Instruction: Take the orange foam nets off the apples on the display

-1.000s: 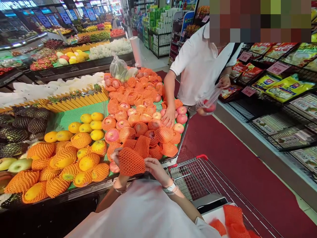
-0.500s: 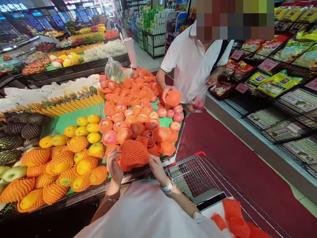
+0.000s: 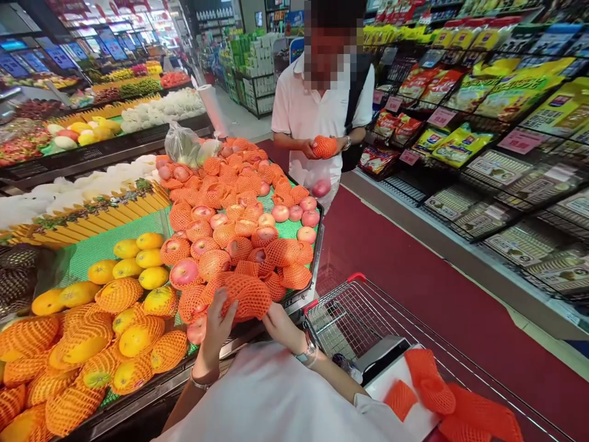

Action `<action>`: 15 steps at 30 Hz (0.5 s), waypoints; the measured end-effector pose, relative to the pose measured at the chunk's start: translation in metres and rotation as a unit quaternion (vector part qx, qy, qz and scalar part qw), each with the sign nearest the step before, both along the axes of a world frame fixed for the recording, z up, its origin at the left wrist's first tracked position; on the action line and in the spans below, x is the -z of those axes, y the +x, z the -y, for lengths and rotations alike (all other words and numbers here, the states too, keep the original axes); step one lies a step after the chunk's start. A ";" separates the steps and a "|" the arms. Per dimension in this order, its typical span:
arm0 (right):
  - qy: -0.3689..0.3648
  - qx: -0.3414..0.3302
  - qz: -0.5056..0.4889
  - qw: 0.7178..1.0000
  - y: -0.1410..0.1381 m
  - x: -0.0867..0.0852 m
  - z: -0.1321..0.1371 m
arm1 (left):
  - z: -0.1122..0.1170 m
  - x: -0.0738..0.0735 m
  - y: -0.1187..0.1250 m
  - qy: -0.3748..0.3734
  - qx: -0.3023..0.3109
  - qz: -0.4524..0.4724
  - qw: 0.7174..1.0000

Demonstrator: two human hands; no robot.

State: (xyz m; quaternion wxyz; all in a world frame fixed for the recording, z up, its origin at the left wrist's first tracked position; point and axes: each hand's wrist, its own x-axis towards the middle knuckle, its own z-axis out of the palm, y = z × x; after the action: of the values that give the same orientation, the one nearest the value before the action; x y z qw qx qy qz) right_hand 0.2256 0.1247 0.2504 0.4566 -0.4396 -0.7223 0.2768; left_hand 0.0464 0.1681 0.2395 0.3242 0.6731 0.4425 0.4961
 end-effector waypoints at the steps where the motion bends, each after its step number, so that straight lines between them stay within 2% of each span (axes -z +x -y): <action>1: -0.010 0.021 -0.014 1.000 0.002 0.000 0.000 | 0.000 0.002 0.000 0.002 -0.002 0.004 1.000; 4: -0.046 0.023 -0.076 0.996 0.006 -0.004 0.002 | -0.002 0.010 0.000 -0.035 -0.010 0.023 0.999; 7: -0.019 0.001 -0.093 0.996 0.009 -0.011 0.006 | -0.004 0.011 0.002 -0.127 -0.015 0.008 0.992; 9: 0.019 0.005 -0.074 0.997 0.010 -0.013 0.009 | -0.006 0.005 0.004 -0.182 0.035 -0.034 0.982; 11: 0.026 -0.010 -0.056 0.998 0.012 -0.013 0.011 | -0.008 -0.004 0.007 -0.211 0.106 -0.069 0.969; 15: -0.037 -0.065 -0.047 0.996 0.020 -0.013 0.012 | -0.011 -0.022 0.012 -0.226 0.189 -0.077 0.953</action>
State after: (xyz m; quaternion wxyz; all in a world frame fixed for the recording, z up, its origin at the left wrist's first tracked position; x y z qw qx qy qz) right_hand 0.2459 0.1127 0.2638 0.4541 -0.3945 -0.7167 0.3528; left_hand 0.0584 0.1791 0.2611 0.5207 0.6897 0.4309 0.2599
